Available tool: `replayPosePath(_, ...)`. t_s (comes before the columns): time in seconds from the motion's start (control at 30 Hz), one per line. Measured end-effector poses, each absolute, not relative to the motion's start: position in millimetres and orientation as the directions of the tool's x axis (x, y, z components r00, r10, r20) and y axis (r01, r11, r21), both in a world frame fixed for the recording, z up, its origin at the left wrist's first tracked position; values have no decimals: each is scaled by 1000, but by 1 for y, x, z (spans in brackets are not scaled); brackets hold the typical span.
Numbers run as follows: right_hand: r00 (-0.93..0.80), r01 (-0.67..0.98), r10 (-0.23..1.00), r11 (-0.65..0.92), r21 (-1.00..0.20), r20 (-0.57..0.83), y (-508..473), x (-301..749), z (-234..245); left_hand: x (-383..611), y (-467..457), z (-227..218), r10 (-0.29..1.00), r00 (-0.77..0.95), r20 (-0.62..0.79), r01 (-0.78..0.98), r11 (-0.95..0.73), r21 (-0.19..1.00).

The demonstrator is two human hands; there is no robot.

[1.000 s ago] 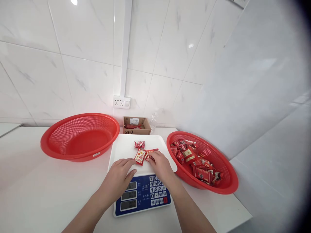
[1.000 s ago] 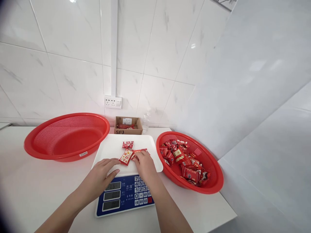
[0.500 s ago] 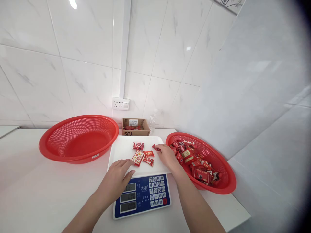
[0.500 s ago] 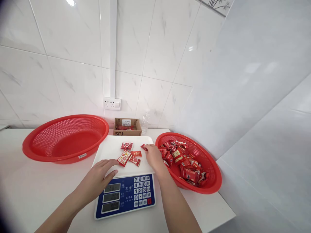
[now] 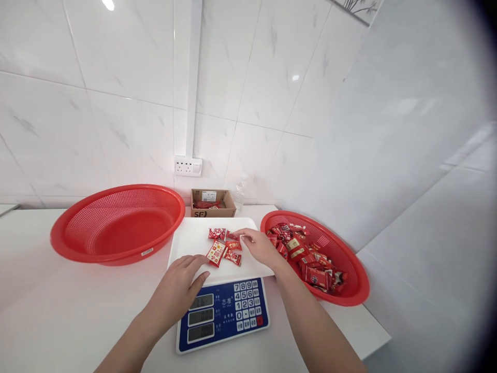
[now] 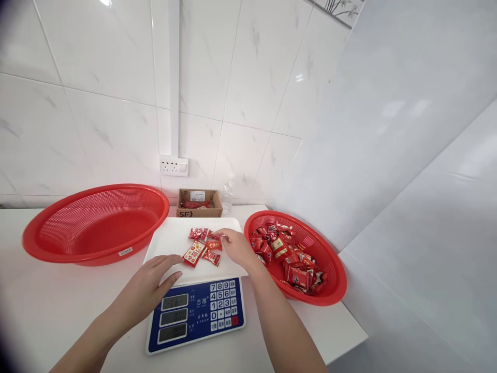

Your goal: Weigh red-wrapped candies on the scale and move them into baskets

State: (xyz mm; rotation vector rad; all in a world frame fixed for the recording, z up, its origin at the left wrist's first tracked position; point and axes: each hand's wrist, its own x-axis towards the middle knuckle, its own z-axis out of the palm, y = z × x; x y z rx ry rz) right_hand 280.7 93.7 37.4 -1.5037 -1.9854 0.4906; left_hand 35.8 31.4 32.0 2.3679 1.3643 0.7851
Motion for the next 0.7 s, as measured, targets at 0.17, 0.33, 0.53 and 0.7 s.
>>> replayPosePath(0.17,4,823,989,81,-562,149,84,349,47,29,35,31,870,341,356,729,-483,484)
replayPosePath(0.33,-25,875,982,-68,-480,-185,67,399,33,28,37,26,875,315,367,735,-470,489)
replayPosePath(0.53,76,900,959,-184,-396,-272,63,410,4,30,36,25,881,321,347,736,-463,494)
replayPosePath(0.7,112,898,967,-197,-394,-228,66,404,0,30,32,32,876,339,343,724,-476,500)
